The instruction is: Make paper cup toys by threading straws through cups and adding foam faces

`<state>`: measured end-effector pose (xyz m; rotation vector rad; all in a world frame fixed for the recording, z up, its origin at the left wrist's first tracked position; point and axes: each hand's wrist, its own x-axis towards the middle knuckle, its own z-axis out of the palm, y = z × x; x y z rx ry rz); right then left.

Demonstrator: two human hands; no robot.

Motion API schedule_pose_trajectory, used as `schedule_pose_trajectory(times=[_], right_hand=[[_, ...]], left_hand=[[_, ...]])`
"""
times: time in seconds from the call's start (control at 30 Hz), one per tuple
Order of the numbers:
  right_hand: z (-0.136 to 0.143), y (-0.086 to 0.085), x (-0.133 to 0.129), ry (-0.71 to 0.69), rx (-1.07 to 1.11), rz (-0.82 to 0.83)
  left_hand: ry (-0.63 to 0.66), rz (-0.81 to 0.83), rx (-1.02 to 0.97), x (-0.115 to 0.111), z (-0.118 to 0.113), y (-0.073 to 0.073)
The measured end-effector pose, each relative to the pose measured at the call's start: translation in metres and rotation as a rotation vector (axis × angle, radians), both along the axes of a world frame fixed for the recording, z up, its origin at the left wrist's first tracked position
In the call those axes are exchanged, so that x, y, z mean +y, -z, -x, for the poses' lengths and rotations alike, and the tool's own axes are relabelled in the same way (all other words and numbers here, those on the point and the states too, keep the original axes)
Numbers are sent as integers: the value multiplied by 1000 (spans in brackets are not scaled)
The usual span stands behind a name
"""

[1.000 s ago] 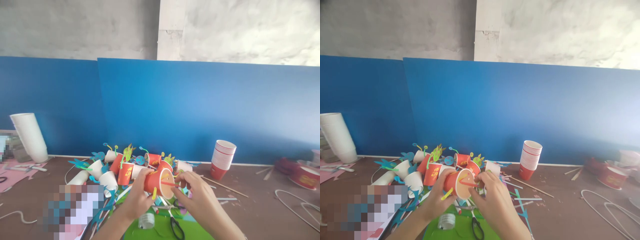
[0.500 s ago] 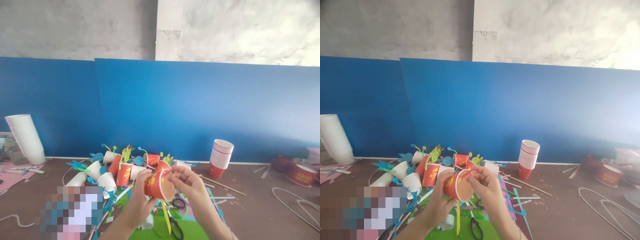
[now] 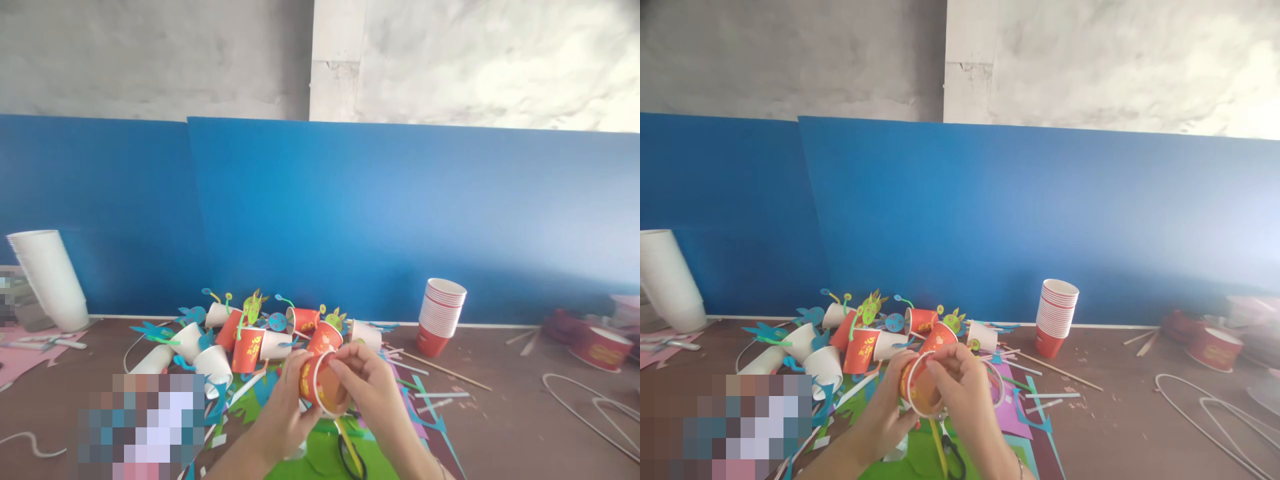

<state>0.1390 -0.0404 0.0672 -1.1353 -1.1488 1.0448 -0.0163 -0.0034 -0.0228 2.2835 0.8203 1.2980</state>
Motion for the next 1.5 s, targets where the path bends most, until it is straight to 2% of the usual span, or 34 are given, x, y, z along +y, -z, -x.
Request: schedule_pose_trajectory(times=[0.2,0.33,0.47,0.6,0.73,0.93,1.1,1.2,1.3,1.4,1.5], right_hand=[[-3,2,0,25,-238,-43],[-7,4,-2,83,-553,-77],[-8,3,-4,114,-841,-103],[-7,5,-4,94,-781,-119],[-5,6,-4,83,-759,-178],[-6,3,-6,145,-873,-185],[-3,8,-5,180,-817,-260],[-3,8,-7,246,-894,-307],[-5,2,-10,278,-1066,-298],[-6,-2,-12,220,-1184,-235],[-6,0,-11,184,-1162,-232]], left_hand=[[-17,115,-76,1,-1,9],[-33,39,-75,2,-1,13],[-49,-51,-28,2,-1,9],[-92,-100,31,1,1,6],[-75,-138,64,1,1,6],[-109,-115,53,1,-1,5],[-66,-148,72,-2,-1,3],[-97,-135,50,-1,-2,-1],[-174,-104,25,1,-1,-4],[-168,-113,41,2,-1,-4],[-116,-130,59,0,-1,-1]])
